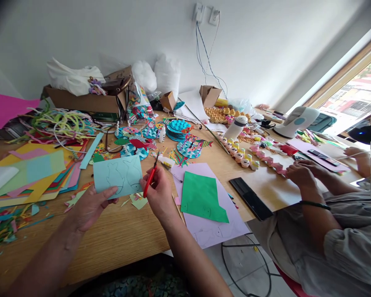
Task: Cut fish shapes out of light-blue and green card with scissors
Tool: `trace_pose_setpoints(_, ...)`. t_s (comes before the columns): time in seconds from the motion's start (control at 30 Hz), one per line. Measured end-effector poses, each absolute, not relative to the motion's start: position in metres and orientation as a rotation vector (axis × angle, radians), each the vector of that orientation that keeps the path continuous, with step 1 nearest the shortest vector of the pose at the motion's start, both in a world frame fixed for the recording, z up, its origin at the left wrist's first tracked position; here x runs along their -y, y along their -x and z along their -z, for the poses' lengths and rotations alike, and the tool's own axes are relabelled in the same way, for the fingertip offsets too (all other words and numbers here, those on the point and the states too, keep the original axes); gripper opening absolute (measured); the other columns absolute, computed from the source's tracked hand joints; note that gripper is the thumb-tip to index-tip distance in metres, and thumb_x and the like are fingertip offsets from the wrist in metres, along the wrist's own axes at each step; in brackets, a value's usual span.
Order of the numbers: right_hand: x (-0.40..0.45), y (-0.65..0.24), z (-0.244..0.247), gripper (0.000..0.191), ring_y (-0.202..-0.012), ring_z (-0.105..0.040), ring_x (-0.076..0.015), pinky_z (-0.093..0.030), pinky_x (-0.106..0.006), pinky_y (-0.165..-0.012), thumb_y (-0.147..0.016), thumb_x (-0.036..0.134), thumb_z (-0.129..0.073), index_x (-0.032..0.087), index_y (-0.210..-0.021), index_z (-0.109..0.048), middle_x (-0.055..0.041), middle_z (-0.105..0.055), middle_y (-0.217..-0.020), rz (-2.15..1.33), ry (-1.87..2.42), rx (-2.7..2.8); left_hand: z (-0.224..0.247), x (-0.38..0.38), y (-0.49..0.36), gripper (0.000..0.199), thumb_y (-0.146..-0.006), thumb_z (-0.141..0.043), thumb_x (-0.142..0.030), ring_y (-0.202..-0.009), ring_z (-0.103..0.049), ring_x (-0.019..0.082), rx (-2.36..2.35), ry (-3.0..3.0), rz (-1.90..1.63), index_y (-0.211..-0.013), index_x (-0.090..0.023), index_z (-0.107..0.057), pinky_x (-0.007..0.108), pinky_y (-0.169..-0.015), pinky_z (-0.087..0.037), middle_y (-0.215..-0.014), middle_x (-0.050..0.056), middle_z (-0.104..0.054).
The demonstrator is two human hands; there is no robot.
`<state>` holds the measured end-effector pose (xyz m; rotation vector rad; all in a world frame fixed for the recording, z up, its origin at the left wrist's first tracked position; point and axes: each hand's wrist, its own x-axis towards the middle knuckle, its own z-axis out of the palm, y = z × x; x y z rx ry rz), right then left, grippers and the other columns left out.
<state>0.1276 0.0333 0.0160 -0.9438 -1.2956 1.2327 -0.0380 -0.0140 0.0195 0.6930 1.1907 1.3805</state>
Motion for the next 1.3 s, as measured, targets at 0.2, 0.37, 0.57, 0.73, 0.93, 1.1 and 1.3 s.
trace_pose_setpoints(0.2, -0.012, -0.144, -0.017, 0.023, -0.058, -0.042, -0.0119, -0.034, -0.024, -0.054, -0.083, 0.039, -0.05, 0.02, -0.071, -0.045, 0.0032, -0.045, -0.062, -1.119, 1.113, 1.593, -0.028, 0.012, 0.05, 0.035, -0.052, -0.085, -0.028, -0.066, -0.063, 0.016, -1.253, -0.694, -1.571, -0.082, -0.018, -0.07, 0.021, -0.047, -0.049, -0.077, 0.0, -0.072)
trace_pose_setpoints(0.37, 0.014, -0.147, -0.012, 0.029, -0.055, -0.039, -0.0112, -0.028, -0.023, -0.05, -0.085, 0.036, -0.045, 0.02, -0.061, -0.041, 0.0029, -0.043, -0.056, -1.338, 1.153, 1.934, -0.034, 0.01, 0.054, 0.046, -0.052, -0.086, -0.025, -0.069, -0.065, 0.015, -1.205, -0.617, -1.655, -0.094, -0.022, -0.067, 0.022, -0.05, -0.053, -0.084, -0.004, -0.072)
trace_pose_setpoints(0.57, 0.015, -0.135, -0.019, 0.031, -0.054, -0.039, -0.0111, -0.027, -0.023, -0.05, -0.088, 0.037, -0.04, 0.02, -0.062, -0.043, 0.0028, -0.044, -0.054, -1.405, 1.101, 1.978, -0.036, 0.009, 0.046, 0.037, -0.054, -0.085, -0.025, -0.069, -0.067, 0.015, -1.195, -0.618, -1.619, -0.087, -0.021, -0.069, 0.023, -0.052, -0.055, -0.08, -0.003, -0.073)
trace_pose_setpoints(0.73, 0.011, -0.131, -0.027, 0.03, -0.054, -0.04, -0.0108, -0.028, -0.022, -0.051, -0.088, 0.033, -0.042, 0.019, -0.061, -0.044, 0.0027, -0.046, -0.055, -1.401, 1.108, 2.001, -0.034, 0.011, 0.044, 0.036, -0.054, -0.085, -0.025, -0.071, -0.067, 0.015, -1.178, -0.596, -1.597, -0.085, -0.019, -0.07, 0.023, -0.055, -0.057, -0.082, -0.002, -0.074)
trace_pose_setpoints(0.93, 0.009, -0.128, -0.026, 0.028, -0.054, -0.041, -0.0104, -0.029, -0.022, -0.051, -0.087, 0.03, -0.042, 0.019, -0.062, -0.043, 0.0032, -0.046, -0.055, -1.424, 1.089, 1.955, -0.032, 0.012, 0.044, 0.04, -0.054, -0.086, -0.026, -0.073, -0.069, 0.017, -1.135, -0.591, -1.594, -0.09, -0.021, -0.071, 0.024, -0.056, -0.058, -0.084, -0.002, -0.076)
trace_pose_setpoints(1.1, 0.007, -0.125, -0.023, 0.027, -0.053, -0.04, -0.0094, -0.029, -0.021, -0.05, -0.087, 0.031, -0.042, 0.019, -0.062, -0.042, 0.0041, -0.044, -0.054, -1.462, 1.081, 1.909, -0.032, 0.012, 0.041, 0.037, -0.053, -0.087, -0.025, -0.069, -0.069, 0.016, -1.111, -0.571, -1.588, -0.087, -0.02, -0.072, 0.023, -0.055, -0.058, -0.081, -0.001, -0.076)
trace_pose_setpoints(1.3, 0.007, -0.123, -0.021, 0.03, -0.052, -0.038, -0.0093, -0.027, -0.022, -0.05, -0.087, 0.035, -0.042, 0.019, -0.061, -0.041, 0.0043, -0.04, -0.053, -1.469, 1.068, 1.877, -0.028, 0.012, 0.041, 0.036, -0.055, -0.085, -0.025, -0.069, -0.069, 0.015, -1.124, -0.557, -1.578, -0.088, -0.019, -0.072, 0.023, -0.055, -0.058, -0.08, -0.001, -0.076)
